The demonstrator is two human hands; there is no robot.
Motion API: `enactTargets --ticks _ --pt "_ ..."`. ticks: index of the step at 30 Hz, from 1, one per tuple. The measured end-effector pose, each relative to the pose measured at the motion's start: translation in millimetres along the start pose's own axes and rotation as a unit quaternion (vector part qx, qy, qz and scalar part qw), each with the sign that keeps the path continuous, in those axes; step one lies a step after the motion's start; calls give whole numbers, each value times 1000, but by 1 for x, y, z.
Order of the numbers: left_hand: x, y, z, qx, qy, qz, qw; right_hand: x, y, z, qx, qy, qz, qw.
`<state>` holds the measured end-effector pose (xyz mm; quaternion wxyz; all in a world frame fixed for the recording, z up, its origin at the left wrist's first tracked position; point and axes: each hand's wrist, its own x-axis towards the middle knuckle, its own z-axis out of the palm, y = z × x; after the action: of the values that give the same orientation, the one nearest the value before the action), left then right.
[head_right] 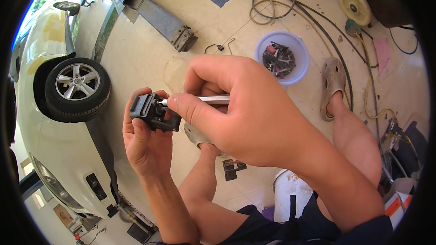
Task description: The person selects a screwdriver bit from a case, attaches it to a handle, and uses it to unscrew components from a small black plastic automotive part.
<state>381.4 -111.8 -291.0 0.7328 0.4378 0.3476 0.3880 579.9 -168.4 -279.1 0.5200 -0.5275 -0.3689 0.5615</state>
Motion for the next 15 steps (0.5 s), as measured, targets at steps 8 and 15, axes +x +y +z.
enactTargets --ticks 8,15 --pt "2 -6 0 -55 8 -20 998 -4 1 2 -42 43 -74 995" --pt "0 -8 2 -98 11 -57 993 -6 2 -1 -98 62 -134 984"
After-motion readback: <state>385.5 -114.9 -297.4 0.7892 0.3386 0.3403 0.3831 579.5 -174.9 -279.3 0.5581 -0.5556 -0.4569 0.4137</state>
